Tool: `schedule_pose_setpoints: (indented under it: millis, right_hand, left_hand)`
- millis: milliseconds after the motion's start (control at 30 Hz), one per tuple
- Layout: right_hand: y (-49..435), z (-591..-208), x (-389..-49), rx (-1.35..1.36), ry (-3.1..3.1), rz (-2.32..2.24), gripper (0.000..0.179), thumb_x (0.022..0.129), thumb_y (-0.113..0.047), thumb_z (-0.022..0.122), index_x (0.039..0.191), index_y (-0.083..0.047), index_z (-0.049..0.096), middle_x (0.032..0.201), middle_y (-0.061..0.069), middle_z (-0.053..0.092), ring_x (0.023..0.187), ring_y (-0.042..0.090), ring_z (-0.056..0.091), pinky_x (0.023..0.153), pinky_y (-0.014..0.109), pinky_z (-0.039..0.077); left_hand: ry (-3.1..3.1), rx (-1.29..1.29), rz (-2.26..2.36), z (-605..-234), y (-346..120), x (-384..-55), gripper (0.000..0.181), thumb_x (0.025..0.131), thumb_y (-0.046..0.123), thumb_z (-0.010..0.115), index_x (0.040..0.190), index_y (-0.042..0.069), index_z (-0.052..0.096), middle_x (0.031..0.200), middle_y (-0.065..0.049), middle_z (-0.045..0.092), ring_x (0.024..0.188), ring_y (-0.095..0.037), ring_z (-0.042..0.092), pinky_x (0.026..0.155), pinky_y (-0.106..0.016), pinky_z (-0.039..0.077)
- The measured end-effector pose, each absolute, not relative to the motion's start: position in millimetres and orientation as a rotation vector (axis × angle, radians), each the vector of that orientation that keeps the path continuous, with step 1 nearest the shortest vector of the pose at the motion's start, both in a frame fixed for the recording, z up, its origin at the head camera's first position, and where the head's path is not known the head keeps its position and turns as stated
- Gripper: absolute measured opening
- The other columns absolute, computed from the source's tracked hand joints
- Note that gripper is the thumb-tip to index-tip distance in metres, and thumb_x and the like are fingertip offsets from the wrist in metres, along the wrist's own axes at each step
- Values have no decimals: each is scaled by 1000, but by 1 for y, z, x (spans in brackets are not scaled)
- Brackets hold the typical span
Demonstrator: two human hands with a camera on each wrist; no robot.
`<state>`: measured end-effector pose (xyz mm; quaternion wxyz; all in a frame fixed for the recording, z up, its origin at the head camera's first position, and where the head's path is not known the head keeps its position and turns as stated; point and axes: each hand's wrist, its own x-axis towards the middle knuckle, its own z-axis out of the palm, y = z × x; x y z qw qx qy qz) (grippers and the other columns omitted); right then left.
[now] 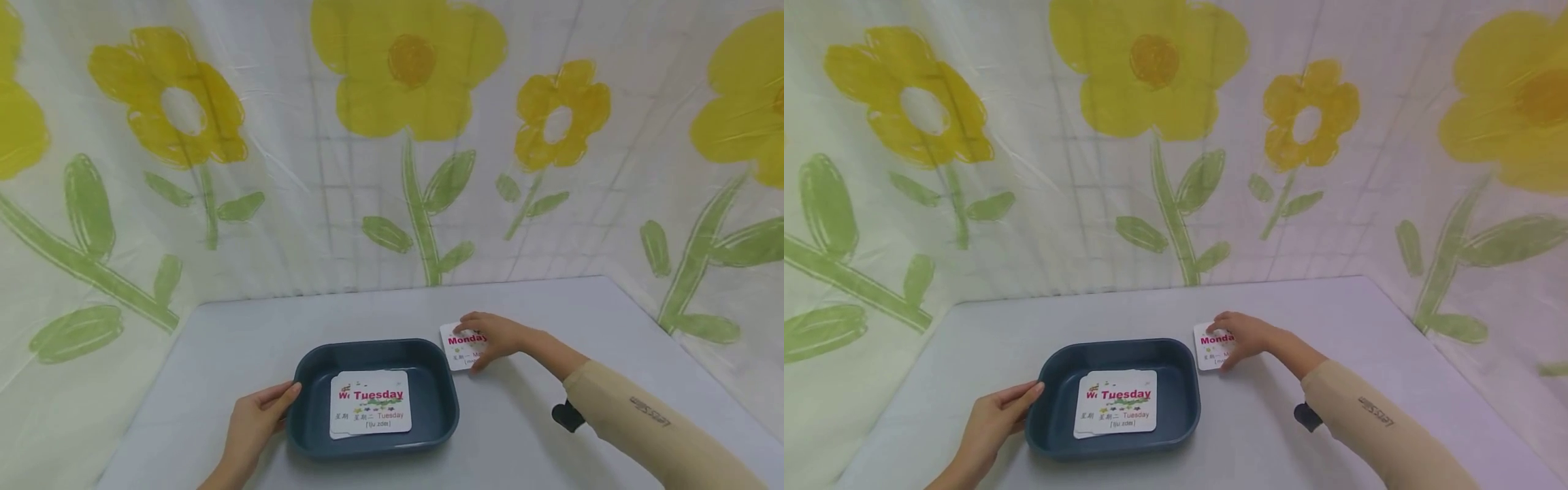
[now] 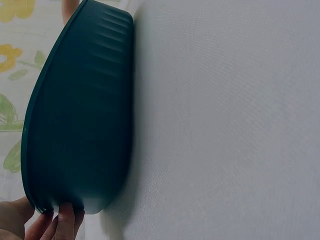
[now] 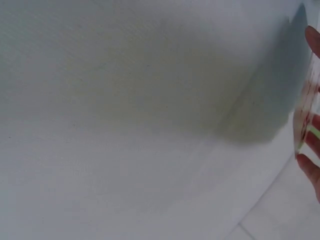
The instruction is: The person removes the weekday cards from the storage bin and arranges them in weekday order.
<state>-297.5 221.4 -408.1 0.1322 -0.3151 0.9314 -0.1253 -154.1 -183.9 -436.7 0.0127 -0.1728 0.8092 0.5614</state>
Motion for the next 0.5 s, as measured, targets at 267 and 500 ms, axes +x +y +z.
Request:
schedule_pose_setpoints:
  millis: [267, 500]
  right_hand:
    - [213, -414, -312, -873, 2701, -327, 72, 62, -38, 84, 124, -15, 56, 135, 16, 45, 125, 36, 40, 101, 53, 32]
    - [210, -416, -321, -877, 2710, -307, 72, 60, -37, 86, 122, -15, 58, 135, 16, 46, 125, 37, 40, 102, 52, 32]
  left_hand:
    - [2531, -563, 1750, -440, -184, -154, 62, 80, 45, 67, 117, -5, 60, 111, -22, 63, 95, -28, 66, 71, -33, 54]
    - [2540, -563, 1754, -441, -183, -155, 63, 80, 47, 67, 116, -4, 60, 111, -22, 63, 96, -28, 66, 71, -33, 54]
